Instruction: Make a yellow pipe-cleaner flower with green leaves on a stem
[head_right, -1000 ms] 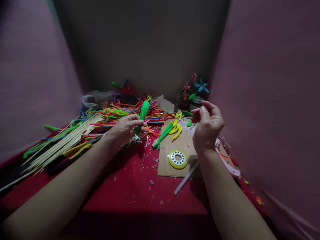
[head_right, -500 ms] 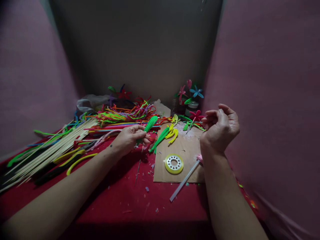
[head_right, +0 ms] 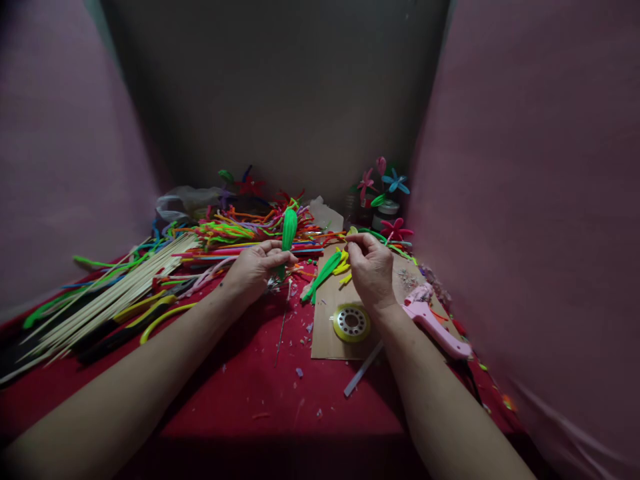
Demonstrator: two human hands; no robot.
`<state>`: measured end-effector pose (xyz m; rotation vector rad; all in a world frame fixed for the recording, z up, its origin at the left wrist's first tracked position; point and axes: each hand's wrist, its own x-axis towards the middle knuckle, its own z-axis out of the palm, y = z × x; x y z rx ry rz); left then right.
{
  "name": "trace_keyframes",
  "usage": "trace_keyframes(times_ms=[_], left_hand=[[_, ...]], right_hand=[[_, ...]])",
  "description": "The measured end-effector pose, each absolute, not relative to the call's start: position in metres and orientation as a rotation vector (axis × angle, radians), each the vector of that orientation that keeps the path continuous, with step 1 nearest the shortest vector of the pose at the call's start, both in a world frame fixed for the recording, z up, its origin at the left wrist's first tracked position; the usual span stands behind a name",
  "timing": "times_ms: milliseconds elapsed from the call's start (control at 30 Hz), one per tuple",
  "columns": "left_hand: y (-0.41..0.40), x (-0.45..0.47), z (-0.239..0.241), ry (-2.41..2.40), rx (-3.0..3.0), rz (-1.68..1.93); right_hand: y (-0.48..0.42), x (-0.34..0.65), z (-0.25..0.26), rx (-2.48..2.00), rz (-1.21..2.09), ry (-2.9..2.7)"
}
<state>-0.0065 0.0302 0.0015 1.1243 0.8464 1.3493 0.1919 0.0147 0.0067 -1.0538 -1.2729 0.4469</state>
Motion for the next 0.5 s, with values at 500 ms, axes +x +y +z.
trace_keyframes(times_ms=[500], left_hand=[[0.006, 0.023, -0.015, 1.018, 1.747, 0.941]], right_hand=[[0.018, 0.198, 0.004, -1.057, 0.39, -1.15]])
